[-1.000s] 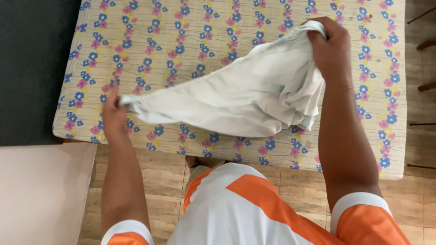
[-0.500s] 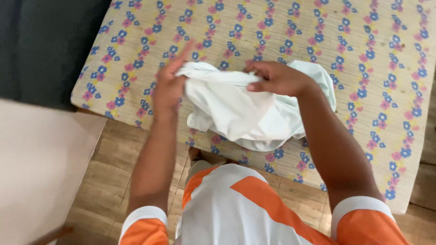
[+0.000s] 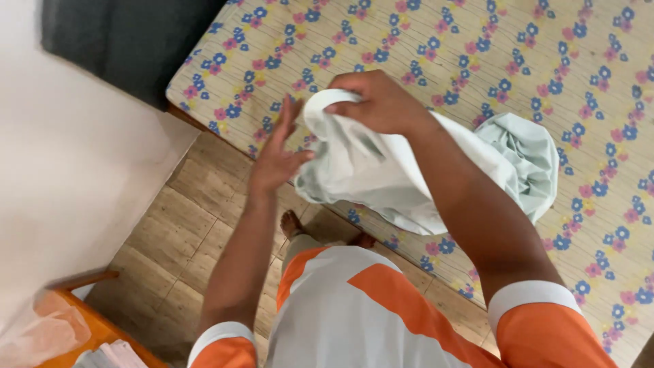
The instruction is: The recorder is folding light blue and white bed sheets and preparing a fitted sheet on a bed.
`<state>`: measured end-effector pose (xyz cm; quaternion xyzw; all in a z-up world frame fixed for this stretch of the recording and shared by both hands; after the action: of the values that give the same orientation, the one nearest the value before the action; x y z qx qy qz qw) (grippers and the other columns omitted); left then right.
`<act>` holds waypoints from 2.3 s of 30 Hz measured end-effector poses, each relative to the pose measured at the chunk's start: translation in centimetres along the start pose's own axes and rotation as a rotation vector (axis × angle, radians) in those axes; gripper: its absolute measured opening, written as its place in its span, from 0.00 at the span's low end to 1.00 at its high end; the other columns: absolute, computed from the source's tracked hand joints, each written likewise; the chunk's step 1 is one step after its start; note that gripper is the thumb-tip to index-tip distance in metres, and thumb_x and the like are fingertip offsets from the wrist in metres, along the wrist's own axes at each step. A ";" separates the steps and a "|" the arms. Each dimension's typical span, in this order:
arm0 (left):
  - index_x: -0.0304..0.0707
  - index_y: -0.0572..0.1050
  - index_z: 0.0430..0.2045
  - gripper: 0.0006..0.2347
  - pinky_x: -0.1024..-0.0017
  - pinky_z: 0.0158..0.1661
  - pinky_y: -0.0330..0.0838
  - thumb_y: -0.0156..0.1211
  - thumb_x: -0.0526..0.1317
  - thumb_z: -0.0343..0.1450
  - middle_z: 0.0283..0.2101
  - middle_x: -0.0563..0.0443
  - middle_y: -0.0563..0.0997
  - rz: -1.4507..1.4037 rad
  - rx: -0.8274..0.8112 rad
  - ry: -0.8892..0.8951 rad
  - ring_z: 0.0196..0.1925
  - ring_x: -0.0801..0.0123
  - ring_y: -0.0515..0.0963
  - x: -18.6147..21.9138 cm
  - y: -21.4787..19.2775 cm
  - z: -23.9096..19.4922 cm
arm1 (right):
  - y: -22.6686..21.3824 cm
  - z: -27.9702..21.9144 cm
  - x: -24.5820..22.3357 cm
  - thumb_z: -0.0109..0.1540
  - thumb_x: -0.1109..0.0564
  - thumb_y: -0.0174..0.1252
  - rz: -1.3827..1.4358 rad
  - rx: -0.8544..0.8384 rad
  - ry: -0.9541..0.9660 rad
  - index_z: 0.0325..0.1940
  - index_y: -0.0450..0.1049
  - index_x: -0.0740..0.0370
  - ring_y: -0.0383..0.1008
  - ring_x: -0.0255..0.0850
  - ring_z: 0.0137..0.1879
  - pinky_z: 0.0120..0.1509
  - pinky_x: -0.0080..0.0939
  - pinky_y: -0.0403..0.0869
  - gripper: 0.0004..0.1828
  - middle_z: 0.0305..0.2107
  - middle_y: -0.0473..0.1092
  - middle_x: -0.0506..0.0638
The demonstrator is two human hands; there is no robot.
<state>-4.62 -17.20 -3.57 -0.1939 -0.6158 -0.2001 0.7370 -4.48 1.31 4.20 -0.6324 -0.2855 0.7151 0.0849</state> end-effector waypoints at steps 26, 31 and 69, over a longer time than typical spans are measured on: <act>0.47 0.54 0.74 0.39 0.66 0.68 0.60 0.71 0.32 0.67 0.68 0.44 0.69 0.058 -0.184 -0.018 0.71 0.59 0.65 -6.3 -11.2 1.1 | 12.3 8.7 2.7 0.66 0.50 0.62 0.015 -0.149 0.227 0.48 0.78 0.61 0.73 0.35 0.42 0.49 0.39 0.73 0.13 0.35 0.77 0.49; 0.41 0.73 0.62 0.22 0.71 0.64 0.66 0.68 0.35 0.71 0.62 0.47 0.79 0.129 0.059 -0.376 0.63 0.69 0.75 -13.6 -20.3 -0.1 | 7.3 6.9 8.1 0.68 0.43 0.56 -0.148 -0.271 0.312 0.49 0.78 0.61 0.74 0.40 0.44 0.51 0.42 0.73 0.19 0.36 0.76 0.52; 0.33 0.73 0.68 0.24 0.86 0.65 0.71 0.54 0.20 0.74 0.64 0.60 0.82 -0.085 0.412 -0.029 0.63 0.85 0.80 -2.9 -21.1 7.3 | -7.6 2.1 15.8 0.66 0.39 0.58 -0.254 -0.181 0.471 0.48 0.81 0.57 0.73 0.40 0.39 0.46 0.44 0.72 0.21 0.32 0.77 0.50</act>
<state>-22.40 -30.98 -4.38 -0.0155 -0.6617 -0.0981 0.7432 -11.24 14.53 -5.29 -0.7452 -0.3975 0.5038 0.1810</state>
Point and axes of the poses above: each hand's wrist, its own z-axis towards the middle knuckle, its own y-axis out of the palm, x = y × z, the point moved 7 cm from there along z, towards the middle knuckle
